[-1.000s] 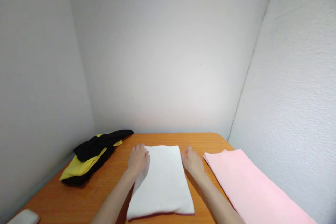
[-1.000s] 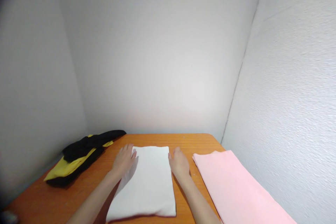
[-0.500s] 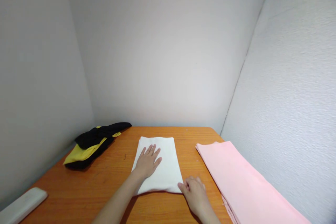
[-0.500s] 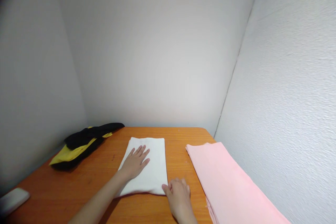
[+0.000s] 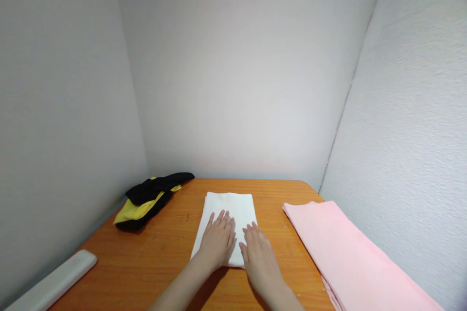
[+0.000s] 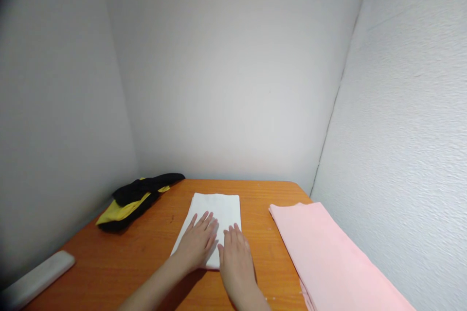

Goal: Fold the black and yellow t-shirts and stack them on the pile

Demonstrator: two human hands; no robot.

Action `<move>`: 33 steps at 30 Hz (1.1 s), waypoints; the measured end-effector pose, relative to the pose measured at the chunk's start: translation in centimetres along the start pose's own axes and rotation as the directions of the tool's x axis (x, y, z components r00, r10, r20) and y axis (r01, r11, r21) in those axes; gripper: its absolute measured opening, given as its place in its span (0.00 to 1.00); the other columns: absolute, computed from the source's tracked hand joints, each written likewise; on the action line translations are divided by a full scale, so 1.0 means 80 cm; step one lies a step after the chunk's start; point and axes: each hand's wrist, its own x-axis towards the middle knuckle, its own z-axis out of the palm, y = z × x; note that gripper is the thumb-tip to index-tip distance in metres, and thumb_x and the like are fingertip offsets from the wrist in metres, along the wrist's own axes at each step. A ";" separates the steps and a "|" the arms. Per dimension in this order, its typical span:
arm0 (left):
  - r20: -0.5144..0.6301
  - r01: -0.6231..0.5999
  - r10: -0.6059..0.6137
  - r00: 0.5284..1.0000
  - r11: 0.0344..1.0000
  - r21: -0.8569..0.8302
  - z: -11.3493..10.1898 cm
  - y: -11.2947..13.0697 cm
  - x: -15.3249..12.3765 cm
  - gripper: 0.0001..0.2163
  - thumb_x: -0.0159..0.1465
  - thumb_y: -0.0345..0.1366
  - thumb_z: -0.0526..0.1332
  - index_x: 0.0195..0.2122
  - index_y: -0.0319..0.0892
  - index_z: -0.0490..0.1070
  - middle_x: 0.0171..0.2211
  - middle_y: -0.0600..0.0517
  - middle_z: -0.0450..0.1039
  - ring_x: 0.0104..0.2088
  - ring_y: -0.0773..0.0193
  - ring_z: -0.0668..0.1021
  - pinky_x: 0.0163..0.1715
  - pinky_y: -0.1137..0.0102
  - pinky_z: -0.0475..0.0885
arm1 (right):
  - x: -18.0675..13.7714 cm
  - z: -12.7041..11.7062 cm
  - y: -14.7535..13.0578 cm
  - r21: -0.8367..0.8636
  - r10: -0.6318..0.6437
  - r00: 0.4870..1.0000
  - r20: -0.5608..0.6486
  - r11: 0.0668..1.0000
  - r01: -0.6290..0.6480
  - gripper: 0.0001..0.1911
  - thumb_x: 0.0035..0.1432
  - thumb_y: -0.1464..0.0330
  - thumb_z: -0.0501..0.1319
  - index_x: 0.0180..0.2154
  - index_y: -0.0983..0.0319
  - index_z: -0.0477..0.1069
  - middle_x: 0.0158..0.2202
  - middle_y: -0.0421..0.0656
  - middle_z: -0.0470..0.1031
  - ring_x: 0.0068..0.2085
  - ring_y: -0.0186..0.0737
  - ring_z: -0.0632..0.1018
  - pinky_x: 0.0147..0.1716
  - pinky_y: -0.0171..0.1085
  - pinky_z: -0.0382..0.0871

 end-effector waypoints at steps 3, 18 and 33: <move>0.066 0.083 -0.083 0.994 0.997 0.006 0.014 0.001 -0.015 0.25 0.68 0.45 0.42 0.65 0.45 0.55 0.67 0.45 0.49 0.68 0.51 0.48 0.64 0.46 0.40 | 0.012 0.026 -0.010 0.049 -0.015 0.989 0.144 0.999 0.008 0.31 0.66 0.57 0.45 0.61 0.71 0.58 0.65 0.56 0.54 0.66 0.54 0.54 0.62 0.52 0.50; 0.091 0.125 -0.117 0.989 0.989 -0.085 0.035 -0.012 -0.022 0.26 0.68 0.48 0.41 0.67 0.51 0.43 0.68 0.51 0.40 0.68 0.52 0.43 0.65 0.44 0.38 | 0.013 0.096 0.022 0.004 -0.092 0.989 0.114 0.996 0.092 0.34 0.64 0.48 0.44 0.63 0.60 0.54 0.66 0.48 0.48 0.65 0.58 0.52 0.61 0.61 0.52; 0.111 0.259 -0.234 0.966 0.886 -0.385 0.018 -0.056 0.011 0.24 0.63 0.47 0.50 0.58 0.43 0.65 0.61 0.44 0.63 0.62 0.55 0.64 0.61 0.58 0.57 | 0.004 0.058 0.033 0.077 -0.117 0.992 0.056 0.991 0.113 0.30 0.64 0.52 0.48 0.60 0.63 0.62 0.63 0.52 0.60 0.61 0.53 0.65 0.56 0.46 0.64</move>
